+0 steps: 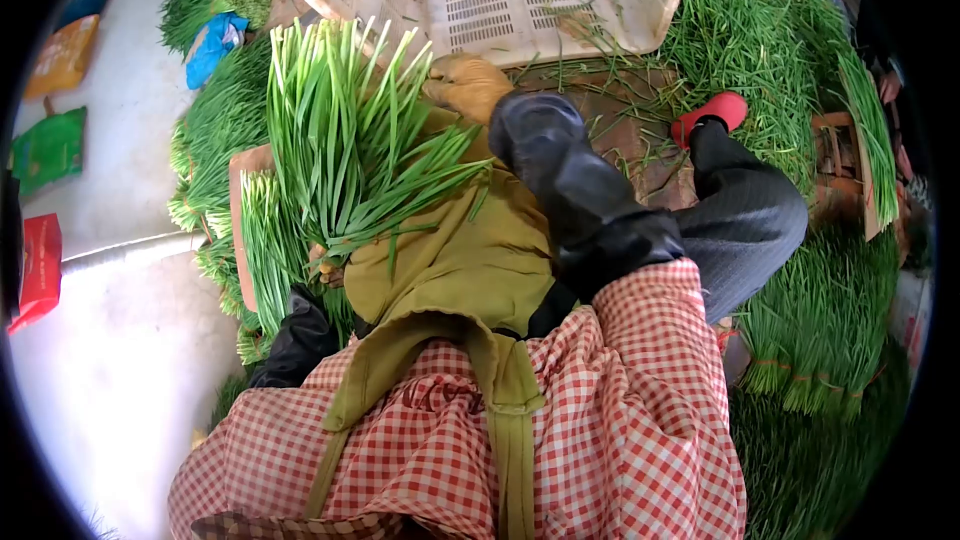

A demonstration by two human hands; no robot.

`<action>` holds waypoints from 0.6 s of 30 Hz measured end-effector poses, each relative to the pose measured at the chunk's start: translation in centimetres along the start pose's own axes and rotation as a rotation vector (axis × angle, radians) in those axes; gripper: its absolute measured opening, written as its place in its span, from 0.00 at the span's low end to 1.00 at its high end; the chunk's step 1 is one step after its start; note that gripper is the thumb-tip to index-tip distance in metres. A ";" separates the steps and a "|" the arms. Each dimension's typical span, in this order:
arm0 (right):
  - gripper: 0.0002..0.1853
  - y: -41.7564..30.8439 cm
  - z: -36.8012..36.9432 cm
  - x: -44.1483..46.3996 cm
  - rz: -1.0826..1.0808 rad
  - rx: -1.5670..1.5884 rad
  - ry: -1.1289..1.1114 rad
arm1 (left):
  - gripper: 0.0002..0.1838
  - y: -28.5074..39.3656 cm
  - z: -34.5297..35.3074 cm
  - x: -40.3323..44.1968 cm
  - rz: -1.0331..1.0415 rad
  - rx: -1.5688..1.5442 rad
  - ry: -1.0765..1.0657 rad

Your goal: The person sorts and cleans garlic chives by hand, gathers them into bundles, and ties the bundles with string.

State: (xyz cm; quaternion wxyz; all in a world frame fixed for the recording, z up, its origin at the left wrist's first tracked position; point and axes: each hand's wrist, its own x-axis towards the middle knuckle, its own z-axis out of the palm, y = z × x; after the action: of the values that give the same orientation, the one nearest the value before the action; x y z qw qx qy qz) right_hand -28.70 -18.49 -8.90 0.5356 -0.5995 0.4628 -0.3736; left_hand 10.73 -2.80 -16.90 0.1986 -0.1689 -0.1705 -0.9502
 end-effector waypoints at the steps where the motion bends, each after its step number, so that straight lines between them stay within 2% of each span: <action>1: 0.14 1.0 0.3 1.4 -0.005 -0.014 -0.150 | 0.18 -0.1 0.0 0.1 0.004 0.000 0.018; 2: 0.14 1.0 0.2 1.5 -0.008 -0.012 -0.159 | 0.18 -0.1 0.1 0.1 0.010 0.006 0.035; 4: 0.16 1.6 -1.3 1.2 0.003 -0.607 0.149 | 0.17 -0.2 0.0 -0.1 0.027 0.008 0.066; 6: 0.11 9.7 -6.6 3.8 -0.062 -1.118 0.186 | 0.17 -0.4 0.2 -0.4 0.051 0.020 0.107; 8: 0.13 9.4 -11.2 2.7 -0.104 -0.724 0.102 | 0.17 -0.3 0.5 -0.7 0.074 0.029 0.175; 9: 0.13 6.8 -10.5 2.9 -0.125 -0.726 0.086 | 0.18 -0.3 0.7 -0.9 0.084 0.036 0.213; 11: 0.19 0.7 -7.6 2.7 0.175 -0.139 0.002 | 0.19 -0.7 1.4 -0.8 0.100 0.038 0.321; 12: 0.19 -0.5 -5.7 2.8 0.182 -0.144 -0.009 | 0.20 -1.1 2.0 -0.7 0.103 0.042 0.394; 14: 0.17 -1.3 -2.4 3.8 0.331 -0.031 -0.278 | 0.21 -1.3 4.0 0.0 0.086 0.106 0.586; 15: 0.18 -0.3 -1.3 4.6 0.337 -0.024 -0.388 | 0.22 -1.1 5.6 0.8 0.064 0.167 0.698; 16: 0.19 2.1 -0.8 5.3 0.278 -0.002 -0.460 | 0.20 -0.4 7.6 2.5 0.029 0.323 0.807; 18: 0.23 10.4 -1.1 8.1 -0.052 0.040 -0.526 | 0.16 1.8 12.5 6.8 -0.152 0.449 1.163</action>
State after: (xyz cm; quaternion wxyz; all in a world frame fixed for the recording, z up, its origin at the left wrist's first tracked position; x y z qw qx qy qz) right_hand -29.01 -26.56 -19.44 0.6394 -0.6769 0.2848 -0.2277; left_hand 8.83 -1.66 -2.72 0.2215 0.4340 -0.2418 -0.8391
